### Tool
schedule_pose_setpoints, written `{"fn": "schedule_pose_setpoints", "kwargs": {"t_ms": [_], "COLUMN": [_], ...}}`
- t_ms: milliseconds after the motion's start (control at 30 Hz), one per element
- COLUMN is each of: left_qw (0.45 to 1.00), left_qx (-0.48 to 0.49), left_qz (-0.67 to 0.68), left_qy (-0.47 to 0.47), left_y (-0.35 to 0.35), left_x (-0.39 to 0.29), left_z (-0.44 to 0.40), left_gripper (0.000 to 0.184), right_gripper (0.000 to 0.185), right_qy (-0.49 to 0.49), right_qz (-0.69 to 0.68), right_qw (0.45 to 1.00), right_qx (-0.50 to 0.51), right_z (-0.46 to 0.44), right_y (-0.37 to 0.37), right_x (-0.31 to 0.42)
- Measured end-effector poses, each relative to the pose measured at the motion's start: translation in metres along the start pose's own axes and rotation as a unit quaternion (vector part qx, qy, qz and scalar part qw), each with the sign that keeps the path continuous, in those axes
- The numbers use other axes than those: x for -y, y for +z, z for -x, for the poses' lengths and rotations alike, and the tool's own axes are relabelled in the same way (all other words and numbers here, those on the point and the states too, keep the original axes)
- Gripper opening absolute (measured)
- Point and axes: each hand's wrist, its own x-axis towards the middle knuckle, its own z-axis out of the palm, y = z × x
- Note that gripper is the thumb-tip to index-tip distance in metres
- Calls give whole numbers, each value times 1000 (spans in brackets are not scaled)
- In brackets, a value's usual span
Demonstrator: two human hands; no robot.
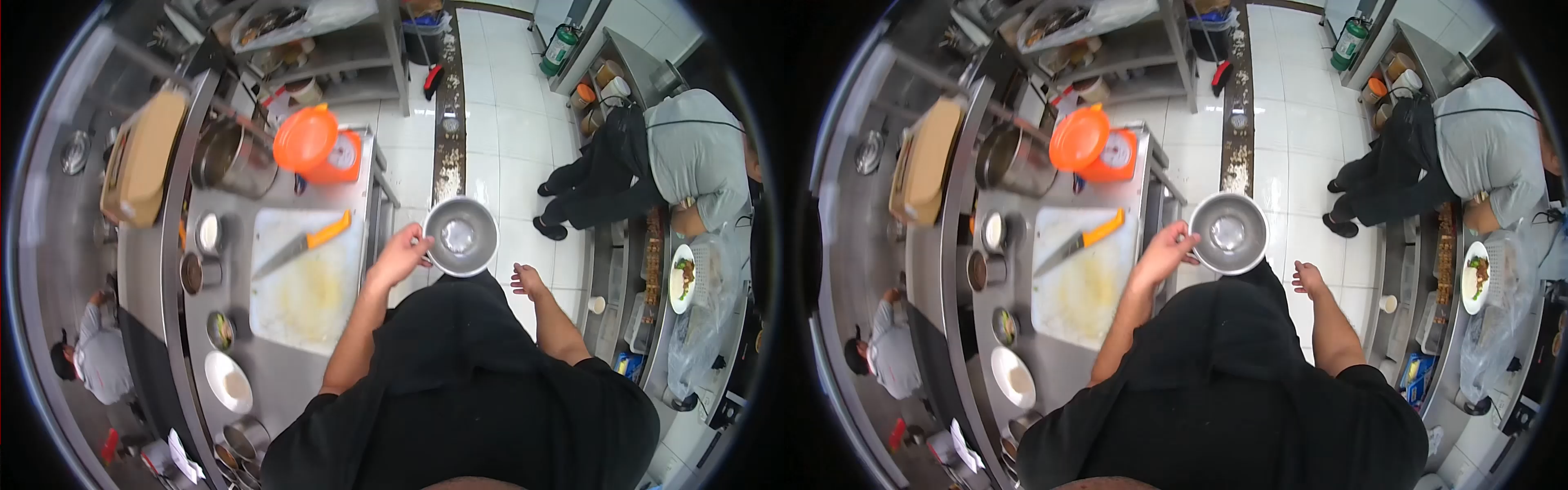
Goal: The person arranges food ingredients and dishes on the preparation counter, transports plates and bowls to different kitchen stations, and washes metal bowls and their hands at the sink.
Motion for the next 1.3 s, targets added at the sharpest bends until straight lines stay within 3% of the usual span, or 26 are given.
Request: {"fn": "schedule_pose_setpoints", "kwargs": {"t_ms": [100,200,333,567,700,767,967,1067,1133,1233,1300], "left_qw": [998,997,996,995,991,988,988,995,997,998,998], "left_qx": [31,15,-31,-90,-109,-119,-100,-51,-21,6,7], "left_qz": [-37,-49,-76,-1,57,81,99,64,25,-17,-30], "left_qy": [-34,-60,-44,-44,-55,-63,-62,-58,-71,-66,-63], "left_y": [19,24,22,14,-18,-45,-100,-133,-147,-158,-160], "left_x": [-34,-68,-106,-148,-133,-125,-191,-219,-240,-279,-289], "left_z": [-50,-107,-167,-235,-284,-321,-448,-531,-586,-661,-719], "left_gripper": [17,16,17,15,14,14,22,26,27,28,28], "right_gripper": [53,60,68,73,59,60,53,51,50,41,32], "right_qy": [-27,-86,-131,-195,-111,-134,-85,-153,-100,43,113], "right_qz": [-77,-196,-226,-228,-103,-17,-31,-62,-147,-338,-308], "right_qw": [997,975,949,825,854,871,957,986,978,902,899], "right_qx": [4,58,176,480,498,472,276,36,-104,-265,-290], "right_z": [-50,-77,-71,-22,-43,-78,-156,-197,-235,-294,-292], "right_y": [-16,-29,-29,-8,10,19,-6,-63,-116,-182,-200], "right_x": [65,149,284,469,524,544,615,615,576,482,459]}}
